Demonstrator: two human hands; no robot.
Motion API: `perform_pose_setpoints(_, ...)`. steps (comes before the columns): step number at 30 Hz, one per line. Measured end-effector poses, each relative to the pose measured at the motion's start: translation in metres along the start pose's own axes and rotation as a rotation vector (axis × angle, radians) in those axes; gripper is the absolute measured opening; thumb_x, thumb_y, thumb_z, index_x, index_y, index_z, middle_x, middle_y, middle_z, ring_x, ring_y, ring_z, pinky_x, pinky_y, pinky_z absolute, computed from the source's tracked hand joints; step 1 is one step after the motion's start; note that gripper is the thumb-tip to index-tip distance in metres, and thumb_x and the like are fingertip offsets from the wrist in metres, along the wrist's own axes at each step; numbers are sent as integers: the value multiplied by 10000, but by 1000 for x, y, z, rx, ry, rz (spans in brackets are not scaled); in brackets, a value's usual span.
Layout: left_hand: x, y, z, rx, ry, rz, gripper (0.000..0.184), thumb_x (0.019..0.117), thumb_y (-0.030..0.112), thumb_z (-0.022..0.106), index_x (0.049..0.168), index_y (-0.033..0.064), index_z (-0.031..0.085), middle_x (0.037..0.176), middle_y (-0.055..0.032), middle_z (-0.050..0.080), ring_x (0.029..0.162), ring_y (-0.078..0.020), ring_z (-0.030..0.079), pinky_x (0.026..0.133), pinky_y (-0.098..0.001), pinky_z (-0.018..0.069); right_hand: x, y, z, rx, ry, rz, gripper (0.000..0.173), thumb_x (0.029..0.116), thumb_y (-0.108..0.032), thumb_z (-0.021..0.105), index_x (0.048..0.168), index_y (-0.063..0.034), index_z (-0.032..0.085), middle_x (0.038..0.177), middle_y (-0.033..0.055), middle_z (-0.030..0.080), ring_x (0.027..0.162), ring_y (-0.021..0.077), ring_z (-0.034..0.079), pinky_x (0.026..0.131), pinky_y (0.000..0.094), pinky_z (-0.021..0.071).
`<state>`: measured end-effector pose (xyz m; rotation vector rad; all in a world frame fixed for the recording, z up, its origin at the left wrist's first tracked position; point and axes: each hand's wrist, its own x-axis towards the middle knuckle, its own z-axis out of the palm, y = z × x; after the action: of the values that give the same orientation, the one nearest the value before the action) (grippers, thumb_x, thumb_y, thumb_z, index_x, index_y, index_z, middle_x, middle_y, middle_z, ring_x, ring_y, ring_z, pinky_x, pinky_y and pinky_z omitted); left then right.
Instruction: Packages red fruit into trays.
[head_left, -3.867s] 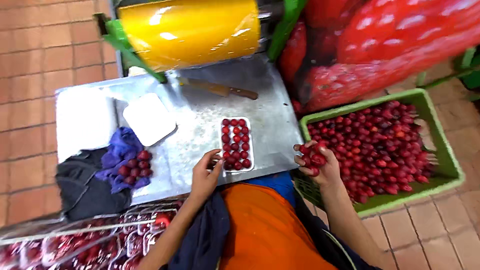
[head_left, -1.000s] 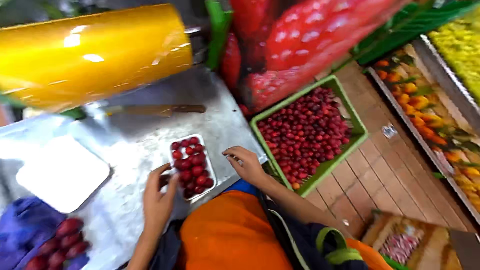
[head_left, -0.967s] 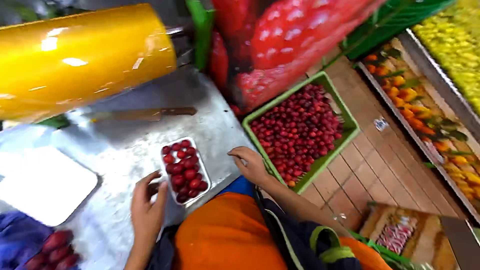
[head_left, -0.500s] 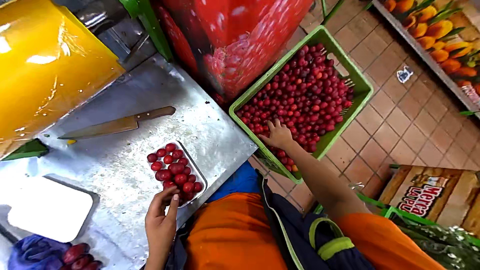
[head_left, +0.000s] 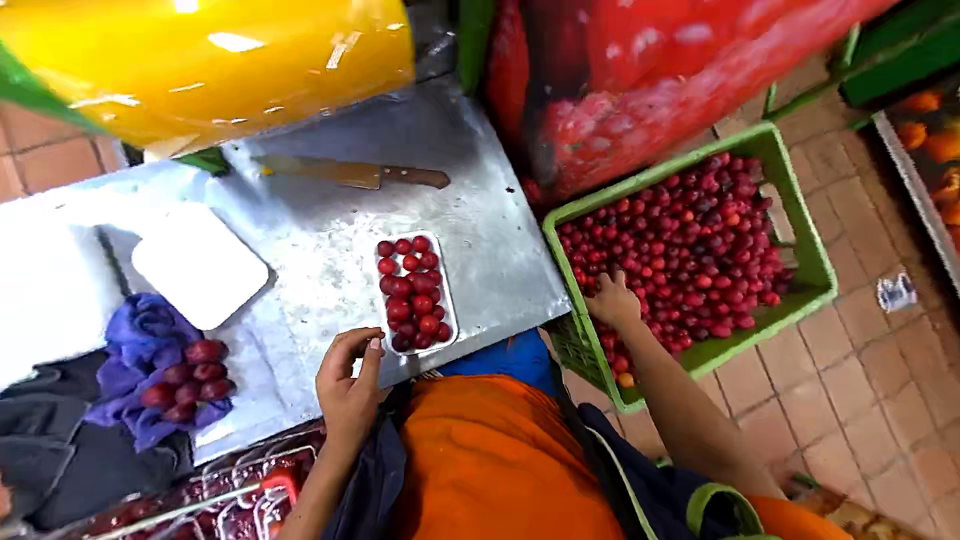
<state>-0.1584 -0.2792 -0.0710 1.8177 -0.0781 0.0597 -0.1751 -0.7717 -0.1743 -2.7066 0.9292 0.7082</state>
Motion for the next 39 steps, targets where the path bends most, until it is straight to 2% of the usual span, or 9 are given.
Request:
perform_pose_setpoints(6, -15, -5, -10, -26, 133, 13, 190, 995, 95, 591, 1130, 42, 713, 1079, -76, 709, 901, -174, 689, 808, -354, 610, -2, -4, 0, -61, -35, -3, 574, 953, -366, 702, 1424, -64, 572, 1546, 364, 345, 1169, 582, 575, 891, 731, 494)
perform_pose_setpoints(13, -21, -16, -16, -90, 201, 16, 169, 997, 81, 600, 1108, 34, 718, 1060, -63, 705, 838, -147, 671, 737, -296, 593, 5, 21, -14, 119, 46, -67, 535, 852, -337, 850, 1253, -20, 692, 1391, 314, 534, 1298, 484, 513, 1041, 671, 437)
perform_pose_setpoints(19, -19, -18, -24, -68, 112, 14, 206, 1015, 125, 590, 1177, 40, 686, 1131, -68, 698, 921, -156, 678, 820, -340, 598, -9, 2, 0, 40, 51, 22, 598, 961, -403, 681, 1423, -43, 559, 1552, 336, 360, 1201, 554, 573, 927, 708, 507)
perform_pose_setpoints(24, -8, -22, -25, -117, 74, 29, 231, 1004, 128, 583, 1173, -11, 658, 1097, -62, 681, 866, -105, 656, 792, -283, 582, -9, 10, 10, 268, 171, -161, 515, 911, -335, 754, 1328, -67, 615, 1427, 260, 511, 1187, 447, 604, 915, 636, 542)
perform_pose_setpoints(27, 1, -19, -24, -100, 73, 21, 219, 1006, 132, 578, 1155, -5, 663, 1077, -49, 678, 843, -90, 649, 767, -253, 573, -23, -8, 24, 241, 300, -223, 473, 947, -290, 714, 1330, -34, 607, 1373, 269, 555, 1031, 437, 678, 812, 599, 581)
perform_pose_setpoints(33, 25, -14, -18, -66, -6, 49, 222, 1007, 154, 575, 1158, 28, 678, 1072, -44, 681, 840, -112, 650, 753, -274, 575, -29, -16, 23, 101, 383, -194, 426, 970, -323, 698, 1335, -109, 646, 1297, 232, 623, 956, 429, 700, 749, 608, 578)
perform_pose_setpoints(35, 32, -14, -18, -72, -11, 52, 215, 1005, 154, 581, 1147, 31, 686, 1069, -43, 684, 833, -116, 653, 741, -269, 576, -22, -6, 20, 289, 438, -164, 436, 904, -313, 784, 1277, -109, 691, 1230, 201, 666, 1037, 395, 688, 849, 613, 567)
perform_pose_setpoints(37, 37, -17, -22, -76, -5, 56, 206, 1005, 145, 585, 1141, 27, 685, 1063, -41, 684, 829, -111, 653, 739, -260, 576, -16, 7, 17, 694, 397, -12, 441, 877, -280, 828, 1250, -80, 706, 1174, 151, 712, 1027, 276, 697, 905, 508, 570)
perform_pose_setpoints(39, 43, -19, -26, -87, -8, 65, 207, 1007, 134, 585, 1147, 12, 678, 1070, -51, 688, 834, -114, 654, 750, -266, 577, -19, 17, 10, 1343, 289, 145, 299, 966, -249, 716, 1211, -87, 660, 951, 65, 689, 684, 135, 618, 615, 309, 547)
